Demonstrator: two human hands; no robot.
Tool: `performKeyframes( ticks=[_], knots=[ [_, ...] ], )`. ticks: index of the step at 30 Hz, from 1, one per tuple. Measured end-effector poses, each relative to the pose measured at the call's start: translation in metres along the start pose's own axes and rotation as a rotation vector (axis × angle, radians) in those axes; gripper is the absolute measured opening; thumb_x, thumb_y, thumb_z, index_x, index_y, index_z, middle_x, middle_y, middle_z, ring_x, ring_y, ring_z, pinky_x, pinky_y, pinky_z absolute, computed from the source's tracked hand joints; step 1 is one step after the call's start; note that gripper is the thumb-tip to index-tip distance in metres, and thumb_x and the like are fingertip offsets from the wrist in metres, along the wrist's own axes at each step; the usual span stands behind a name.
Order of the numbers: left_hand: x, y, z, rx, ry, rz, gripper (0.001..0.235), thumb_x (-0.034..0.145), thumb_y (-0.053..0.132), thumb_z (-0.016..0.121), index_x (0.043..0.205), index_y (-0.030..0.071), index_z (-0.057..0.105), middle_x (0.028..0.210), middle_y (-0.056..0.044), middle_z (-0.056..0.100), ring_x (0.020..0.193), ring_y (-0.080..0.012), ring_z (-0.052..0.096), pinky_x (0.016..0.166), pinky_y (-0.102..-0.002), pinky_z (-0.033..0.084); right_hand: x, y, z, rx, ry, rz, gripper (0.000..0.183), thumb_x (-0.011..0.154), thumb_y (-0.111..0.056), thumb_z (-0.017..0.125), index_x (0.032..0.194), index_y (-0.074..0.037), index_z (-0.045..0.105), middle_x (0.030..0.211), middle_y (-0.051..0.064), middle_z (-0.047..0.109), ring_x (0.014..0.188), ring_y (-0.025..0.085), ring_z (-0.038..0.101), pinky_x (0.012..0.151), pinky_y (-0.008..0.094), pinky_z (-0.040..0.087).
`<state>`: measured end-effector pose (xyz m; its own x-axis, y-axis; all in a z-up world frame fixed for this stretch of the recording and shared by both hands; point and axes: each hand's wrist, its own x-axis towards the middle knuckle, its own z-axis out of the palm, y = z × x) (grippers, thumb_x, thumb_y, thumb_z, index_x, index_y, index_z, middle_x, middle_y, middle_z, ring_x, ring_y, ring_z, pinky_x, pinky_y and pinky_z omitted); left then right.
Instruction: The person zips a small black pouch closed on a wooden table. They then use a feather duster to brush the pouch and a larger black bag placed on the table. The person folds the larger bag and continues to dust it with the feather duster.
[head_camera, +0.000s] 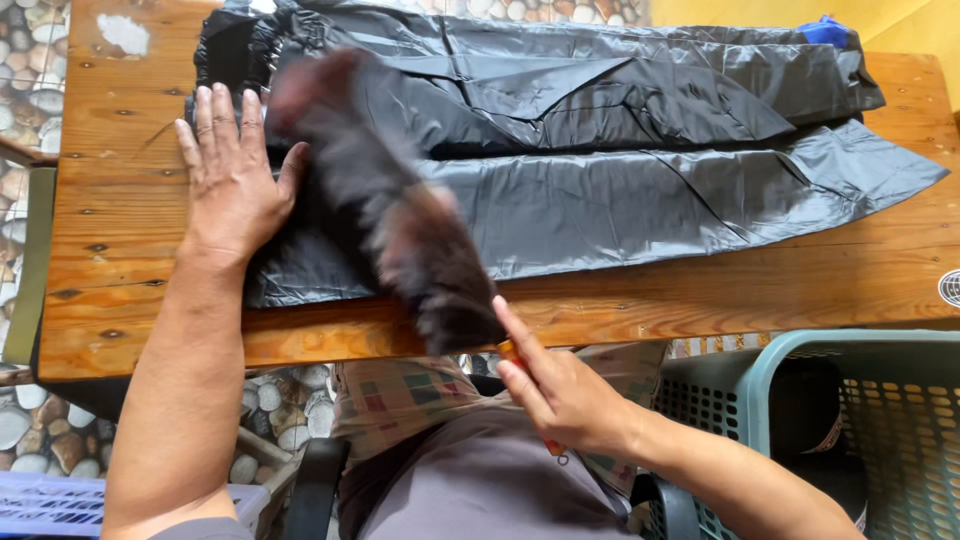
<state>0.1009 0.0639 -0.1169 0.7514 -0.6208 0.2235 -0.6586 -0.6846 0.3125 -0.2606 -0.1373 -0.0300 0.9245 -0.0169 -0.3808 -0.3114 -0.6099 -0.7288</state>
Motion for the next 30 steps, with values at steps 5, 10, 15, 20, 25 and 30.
performKeyframes(
  ticks=[5, 10, 15, 20, 25, 30],
  knots=[
    [0.0, -0.009, 0.01, 0.08, 0.059, 0.095, 0.089, 0.111, 0.059, 0.037, 0.161, -0.016, 0.035, 0.162, -0.043, 0.023, 0.151, -0.0513, 0.014, 0.118, -0.07, 0.009, -0.001, 0.01, -0.041, 0.063, 0.152, 0.351, 0.071, 0.101, -0.034, 0.044, 0.166, -0.034, 0.017, 0.06, 0.004, 0.059, 0.049, 0.019, 0.055, 0.057, 0.036, 0.05],
    [0.005, -0.01, 0.014, 0.02, 0.029, 0.113, 0.09, 0.11, 0.055, 0.041, 0.161, -0.018, 0.032, 0.162, -0.047, 0.018, 0.151, -0.055, 0.009, 0.117, -0.073, 0.005, -0.045, 0.158, -0.1, 0.35, 0.738, 0.408, 0.062, 0.107, -0.025, 0.045, 0.164, -0.008, 0.028, 0.071, 0.011, 0.061, 0.064, 0.019, 0.057, 0.066, 0.034, 0.048],
    [0.017, -0.014, 0.02, 0.008, 0.038, 0.21, 0.093, 0.11, 0.055, 0.042, 0.161, -0.022, 0.035, 0.161, -0.049, 0.021, 0.151, -0.055, 0.01, 0.115, -0.075, 0.006, -0.07, 0.127, -0.095, 0.413, 0.953, 0.383, 0.012, 0.114, -0.022, 0.04, 0.106, -0.013, 0.039, 0.078, 0.007, 0.059, 0.059, 0.014, 0.051, 0.055, 0.029, 0.042],
    [0.014, -0.008, 0.009, 0.004, 0.006, 0.23, 0.089, 0.108, 0.053, 0.044, 0.161, -0.017, 0.034, 0.162, -0.047, 0.021, 0.152, -0.0532, 0.011, 0.118, -0.071, 0.006, -0.058, 0.082, -0.026, 0.17, 0.3, 0.268, 0.048, 0.102, -0.025, 0.044, 0.146, -0.019, 0.028, 0.07, 0.002, 0.066, 0.072, 0.018, 0.071, 0.077, 0.031, 0.053],
    [0.0, -0.005, -0.002, -0.021, 0.015, 0.21, 0.087, 0.108, 0.054, 0.046, 0.161, -0.015, 0.036, 0.163, -0.043, 0.023, 0.154, -0.0494, 0.013, 0.12, -0.066, 0.006, -0.043, 0.057, -0.033, 0.27, 0.231, 0.477, 0.074, 0.098, -0.033, 0.043, 0.167, -0.032, 0.015, 0.073, 0.005, 0.071, 0.042, 0.015, 0.056, 0.044, 0.031, 0.055],
    [-0.001, 0.004, -0.023, -0.019, -0.096, 0.126, 0.095, 0.103, 0.058, 0.042, 0.163, -0.014, 0.025, 0.167, -0.042, 0.012, 0.156, -0.0478, 0.004, 0.118, -0.066, -0.009, -0.042, 0.083, -0.037, 0.453, 0.617, 0.221, 0.022, 0.108, -0.032, 0.043, 0.105, -0.012, 0.036, 0.075, 0.003, 0.063, 0.056, 0.011, 0.051, 0.053, 0.027, 0.043]
  ],
)
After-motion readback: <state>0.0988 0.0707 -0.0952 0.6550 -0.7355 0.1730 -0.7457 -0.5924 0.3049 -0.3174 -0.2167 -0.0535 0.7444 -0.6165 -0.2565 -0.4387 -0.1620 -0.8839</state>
